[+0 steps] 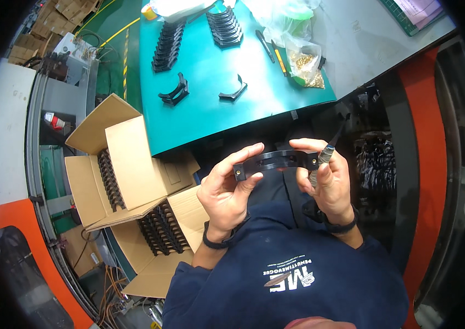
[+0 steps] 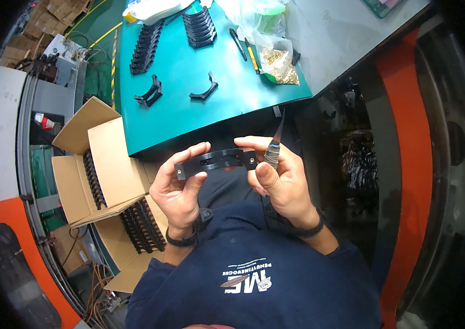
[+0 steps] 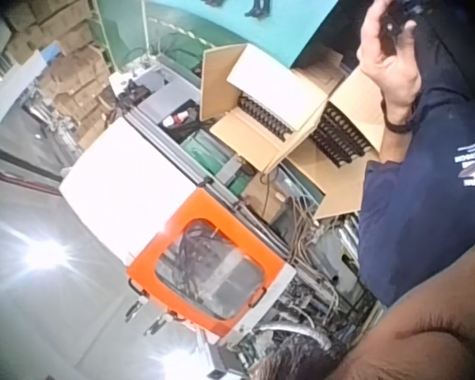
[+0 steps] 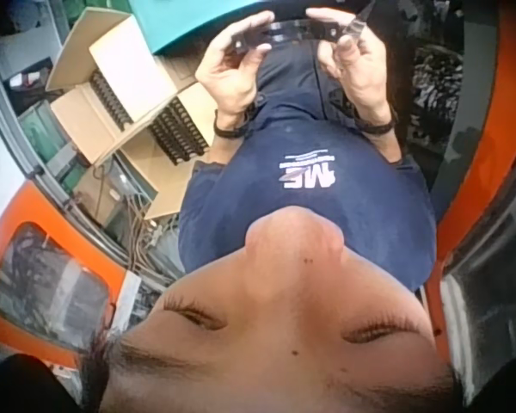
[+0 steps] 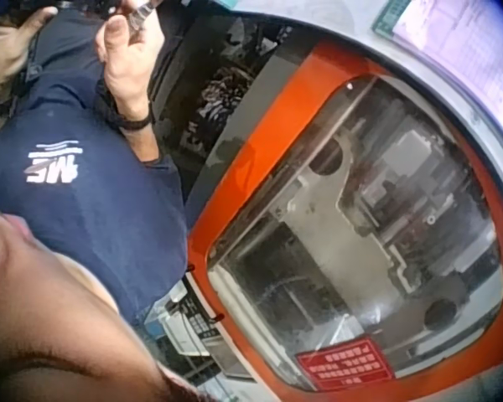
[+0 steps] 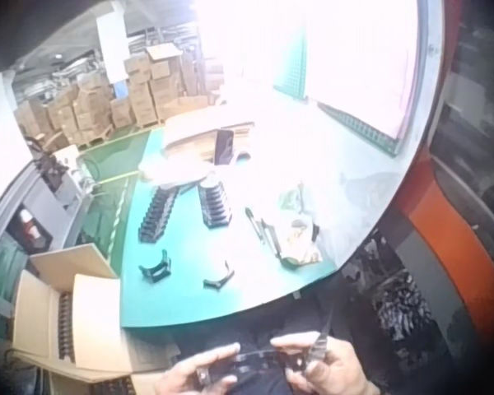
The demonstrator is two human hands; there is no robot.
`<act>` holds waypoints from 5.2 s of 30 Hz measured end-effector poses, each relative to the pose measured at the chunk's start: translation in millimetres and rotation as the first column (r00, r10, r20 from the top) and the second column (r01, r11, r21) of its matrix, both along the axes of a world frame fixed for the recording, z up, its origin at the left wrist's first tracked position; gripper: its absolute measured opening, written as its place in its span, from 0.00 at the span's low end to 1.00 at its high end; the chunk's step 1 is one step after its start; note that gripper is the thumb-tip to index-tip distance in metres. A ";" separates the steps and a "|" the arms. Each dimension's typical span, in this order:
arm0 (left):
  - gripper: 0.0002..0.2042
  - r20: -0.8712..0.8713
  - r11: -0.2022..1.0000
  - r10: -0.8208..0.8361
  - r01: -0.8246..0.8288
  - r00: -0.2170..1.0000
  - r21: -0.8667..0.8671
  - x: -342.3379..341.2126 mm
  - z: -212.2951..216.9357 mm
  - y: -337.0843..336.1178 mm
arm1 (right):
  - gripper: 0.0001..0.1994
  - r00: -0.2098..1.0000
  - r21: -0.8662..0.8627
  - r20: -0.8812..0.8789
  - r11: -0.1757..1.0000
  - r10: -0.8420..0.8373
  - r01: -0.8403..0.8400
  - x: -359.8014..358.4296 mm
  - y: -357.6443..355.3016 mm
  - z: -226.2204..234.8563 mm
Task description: Deburring and inspecting injection-molded plastic parts at a manufacturing workstation.
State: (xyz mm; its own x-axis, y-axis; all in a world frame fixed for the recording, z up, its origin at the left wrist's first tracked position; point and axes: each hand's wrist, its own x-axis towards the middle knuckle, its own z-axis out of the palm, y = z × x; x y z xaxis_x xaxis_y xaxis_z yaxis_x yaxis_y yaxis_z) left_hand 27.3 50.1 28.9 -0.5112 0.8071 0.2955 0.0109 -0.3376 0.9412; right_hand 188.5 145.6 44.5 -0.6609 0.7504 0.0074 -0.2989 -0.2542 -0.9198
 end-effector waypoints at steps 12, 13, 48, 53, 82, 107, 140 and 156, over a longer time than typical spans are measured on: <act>0.21 0.039 1.000 -0.001 0.001 0.999 0.000 -0.4 -9.4 -1.3 | 0.29 0.989 0.068 0.115 0.994 -0.097 0.090 -0.9 -6.7 6.5; 0.21 0.024 1.000 0.003 -0.003 1.000 0.002 -0.4 -9.7 -1.8 | 0.29 0.992 0.027 0.104 0.997 -0.073 0.071 -0.5 -5.2 6.0; 0.15 0.169 0.989 0.028 -0.052 0.985 0.137 -2.7 -27.5 0.3 | 0.21 0.973 -0.135 0.204 0.988 0.104 -0.077 -11.4 -20.4 8.8; 0.15 -0.015 0.987 -0.160 0.160 0.987 0.024 -19.8 -18.8 3.7 | 0.18 0.954 -0.281 0.183 0.942 0.238 -0.181 -12.5 -12.1 4.4; 0.18 -0.497 0.993 0.113 -0.106 0.860 0.043 7.2 10.8 -9.8 | 0.18 0.992 0.175 -0.109 0.981 -0.060 0.079 -4.9 2.7 -23.7; 0.24 -0.402 0.972 0.212 -0.150 0.891 0.180 6.3 -5.1 -25.1 | 0.17 0.997 0.088 0.072 0.996 -0.001 -0.005 -0.1 -13.2 -15.2; 0.24 -0.565 0.960 0.252 -0.131 0.786 0.247 29.3 -5.2 -32.8 | 0.09 0.997 -0.231 -0.026 0.970 0.072 -0.076 -10.6 -13.2 -1.0; 0.13 -0.632 0.917 0.388 -0.215 0.671 0.334 50.6 -4.8 -24.5 | 0.11 0.982 -0.366 -0.019 0.913 0.188 -0.182 -16.2 -16.0 -12.4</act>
State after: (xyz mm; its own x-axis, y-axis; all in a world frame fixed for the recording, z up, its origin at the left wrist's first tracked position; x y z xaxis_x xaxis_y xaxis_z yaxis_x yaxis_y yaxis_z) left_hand 77.9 25.6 24.1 -0.3073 0.5161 0.7995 0.7479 -0.3885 0.5382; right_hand 172.3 129.6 32.1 -0.7857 0.5635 -0.2553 -0.1998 -0.6217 -0.7573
